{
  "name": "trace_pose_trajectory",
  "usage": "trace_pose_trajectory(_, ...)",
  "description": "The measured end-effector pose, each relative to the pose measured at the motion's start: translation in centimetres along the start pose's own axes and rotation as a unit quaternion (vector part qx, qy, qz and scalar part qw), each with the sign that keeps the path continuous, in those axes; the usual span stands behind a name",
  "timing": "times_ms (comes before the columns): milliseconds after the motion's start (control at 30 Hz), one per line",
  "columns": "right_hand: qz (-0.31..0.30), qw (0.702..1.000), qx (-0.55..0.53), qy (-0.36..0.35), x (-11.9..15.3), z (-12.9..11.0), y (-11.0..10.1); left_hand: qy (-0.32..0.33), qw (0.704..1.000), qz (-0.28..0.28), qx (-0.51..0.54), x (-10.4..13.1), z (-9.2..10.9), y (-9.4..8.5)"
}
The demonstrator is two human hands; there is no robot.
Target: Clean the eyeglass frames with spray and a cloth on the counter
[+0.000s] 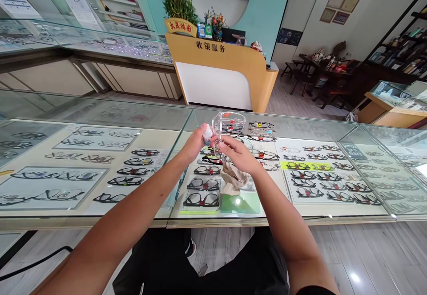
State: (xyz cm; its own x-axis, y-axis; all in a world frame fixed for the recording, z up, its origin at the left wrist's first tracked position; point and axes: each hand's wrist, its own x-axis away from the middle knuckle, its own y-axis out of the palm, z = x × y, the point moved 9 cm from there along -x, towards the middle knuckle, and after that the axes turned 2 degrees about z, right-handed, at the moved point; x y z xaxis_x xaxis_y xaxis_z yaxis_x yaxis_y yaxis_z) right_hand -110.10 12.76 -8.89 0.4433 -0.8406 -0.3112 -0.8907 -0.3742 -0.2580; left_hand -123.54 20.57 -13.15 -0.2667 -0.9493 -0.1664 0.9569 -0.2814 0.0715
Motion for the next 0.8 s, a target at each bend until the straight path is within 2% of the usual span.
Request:
trace_pose_trajectory(133,0.060,0.998,0.013,0.007,-0.1,0.2,-1.7,0.036,0.999,-0.026,-0.005,0.3,1.1,0.6)
trace_pose_trajectory(267,0.126,0.992,0.017,0.020,-0.1,0.8,-3.4,0.039,0.996,-0.071,-0.048,0.7,1.1,2.0)
trace_pose_trajectory(367,0.135,0.990,0.011,0.029,-0.1,1.2,-3.7,0.029,0.991,-0.097,-0.088,1.0,0.6,2.9)
trace_pose_trajectory(467,0.135,0.990,0.005,0.032,-0.1,1.3,-3.8,0.026,0.991,-0.097,-0.083,1.0,0.3,2.9)
trace_pose_trajectory(533,0.137,0.990,-0.002,0.034,0.0,1.4,-3.9,0.029,0.995,-0.079,-0.059,0.7,0.2,2.1)
trace_pose_trajectory(600,0.137,0.990,-0.013,0.034,0.0,1.6,-4.0,0.035,0.997,-0.035,-0.054,0.1,0.1,0.5)
trace_pose_trajectory(700,0.139,0.989,-0.026,0.031,0.0,2.0,-4.2,0.044,0.993,0.085,-0.074,-1.0,-0.4,-3.2)
trace_pose_trajectory(800,0.145,0.988,-0.022,0.037,0.0,2.6,-4.6,0.008,0.974,0.208,-0.088,-1.9,-2.3,-7.1)
